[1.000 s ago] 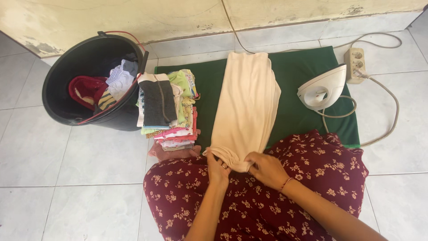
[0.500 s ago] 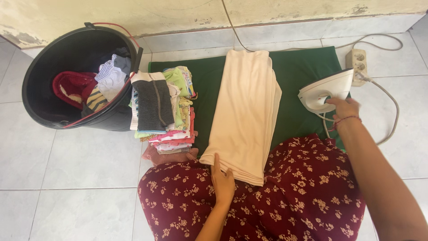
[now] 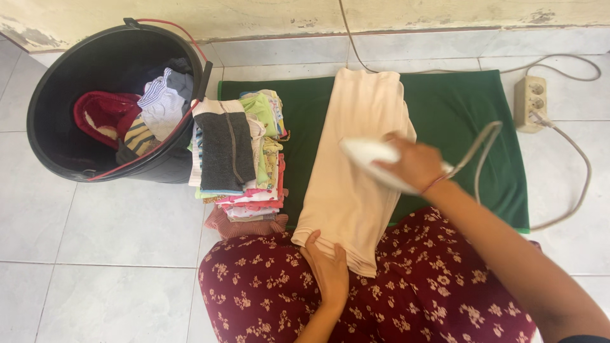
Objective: The person irons several small clothing items one by one on a green mat, including a light green top, a white ribbed top, striped socks, and a beige garment. Each item is smoothed, ironed, folded, and stacked on a growing pile.
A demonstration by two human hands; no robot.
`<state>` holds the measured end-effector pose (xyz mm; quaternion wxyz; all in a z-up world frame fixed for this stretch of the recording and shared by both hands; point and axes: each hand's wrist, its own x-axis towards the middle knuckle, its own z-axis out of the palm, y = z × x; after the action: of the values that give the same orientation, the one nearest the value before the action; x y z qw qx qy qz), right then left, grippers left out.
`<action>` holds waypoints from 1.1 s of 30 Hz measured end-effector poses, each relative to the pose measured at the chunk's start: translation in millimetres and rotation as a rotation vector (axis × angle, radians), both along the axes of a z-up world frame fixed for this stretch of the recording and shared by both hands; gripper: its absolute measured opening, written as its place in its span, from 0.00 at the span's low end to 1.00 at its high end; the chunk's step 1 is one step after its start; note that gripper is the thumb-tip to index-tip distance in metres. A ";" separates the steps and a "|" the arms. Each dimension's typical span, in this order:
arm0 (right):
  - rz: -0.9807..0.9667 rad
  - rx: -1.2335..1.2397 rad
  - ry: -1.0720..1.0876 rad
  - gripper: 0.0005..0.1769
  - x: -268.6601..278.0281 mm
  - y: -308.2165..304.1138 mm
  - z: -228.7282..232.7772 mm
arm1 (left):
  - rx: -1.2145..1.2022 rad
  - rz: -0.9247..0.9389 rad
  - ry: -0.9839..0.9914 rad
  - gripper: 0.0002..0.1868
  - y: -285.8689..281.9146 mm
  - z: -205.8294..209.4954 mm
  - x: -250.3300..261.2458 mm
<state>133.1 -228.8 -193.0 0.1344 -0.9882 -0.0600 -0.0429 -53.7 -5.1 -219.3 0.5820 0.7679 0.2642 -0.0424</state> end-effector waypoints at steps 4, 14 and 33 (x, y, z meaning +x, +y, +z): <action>0.452 -0.111 0.214 0.36 -20.6 80.4 -26.0 | 0.035 0.016 0.024 0.42 -1.4 6.7 0.9; 0.186 -0.220 0.116 0.31 106.8 35.0 -51.9 | -0.095 0.150 0.215 0.50 -11.7 -13.5 11.9; 0.048 -0.105 0.261 0.40 149.6 -19.9 -21.6 | -0.193 0.220 0.026 0.49 -9.0 17.7 6.4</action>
<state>282.6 -248.8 -214.6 0.0904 -0.9893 -0.0679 0.0927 -47.3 -14.1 -201.6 0.6507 0.6741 0.3492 -0.0136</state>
